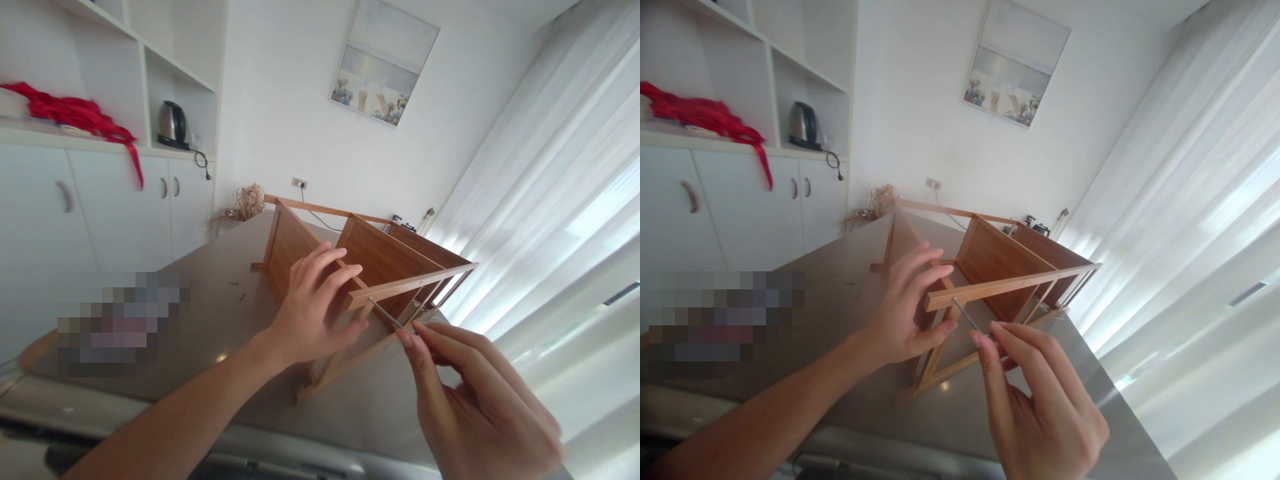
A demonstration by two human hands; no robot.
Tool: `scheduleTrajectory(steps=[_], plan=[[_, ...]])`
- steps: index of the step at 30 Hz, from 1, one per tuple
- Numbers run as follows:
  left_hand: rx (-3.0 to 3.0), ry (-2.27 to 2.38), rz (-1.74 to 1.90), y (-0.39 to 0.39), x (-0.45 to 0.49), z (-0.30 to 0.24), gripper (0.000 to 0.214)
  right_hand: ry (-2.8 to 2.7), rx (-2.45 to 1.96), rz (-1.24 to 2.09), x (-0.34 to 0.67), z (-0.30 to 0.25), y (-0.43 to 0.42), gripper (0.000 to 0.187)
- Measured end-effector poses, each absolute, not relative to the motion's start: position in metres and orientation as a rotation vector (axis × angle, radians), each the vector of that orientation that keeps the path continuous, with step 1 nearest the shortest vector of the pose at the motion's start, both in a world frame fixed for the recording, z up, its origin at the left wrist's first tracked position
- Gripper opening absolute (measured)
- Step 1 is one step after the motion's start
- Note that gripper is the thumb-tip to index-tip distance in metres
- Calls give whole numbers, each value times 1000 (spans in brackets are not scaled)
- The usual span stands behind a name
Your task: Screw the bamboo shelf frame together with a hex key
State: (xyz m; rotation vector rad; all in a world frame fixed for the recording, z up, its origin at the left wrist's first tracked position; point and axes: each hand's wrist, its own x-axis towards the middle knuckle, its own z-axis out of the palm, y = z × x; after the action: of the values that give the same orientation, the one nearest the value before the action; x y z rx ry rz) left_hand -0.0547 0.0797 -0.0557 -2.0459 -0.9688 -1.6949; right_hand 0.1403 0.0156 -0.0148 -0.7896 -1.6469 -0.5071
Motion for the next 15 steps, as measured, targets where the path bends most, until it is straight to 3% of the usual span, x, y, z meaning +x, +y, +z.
scheduleTrajectory(steps=[15], plan=[[-2050,-974,-1685,79,-55,-56,58,-1750,-847,-476,140,-12,10,9]])
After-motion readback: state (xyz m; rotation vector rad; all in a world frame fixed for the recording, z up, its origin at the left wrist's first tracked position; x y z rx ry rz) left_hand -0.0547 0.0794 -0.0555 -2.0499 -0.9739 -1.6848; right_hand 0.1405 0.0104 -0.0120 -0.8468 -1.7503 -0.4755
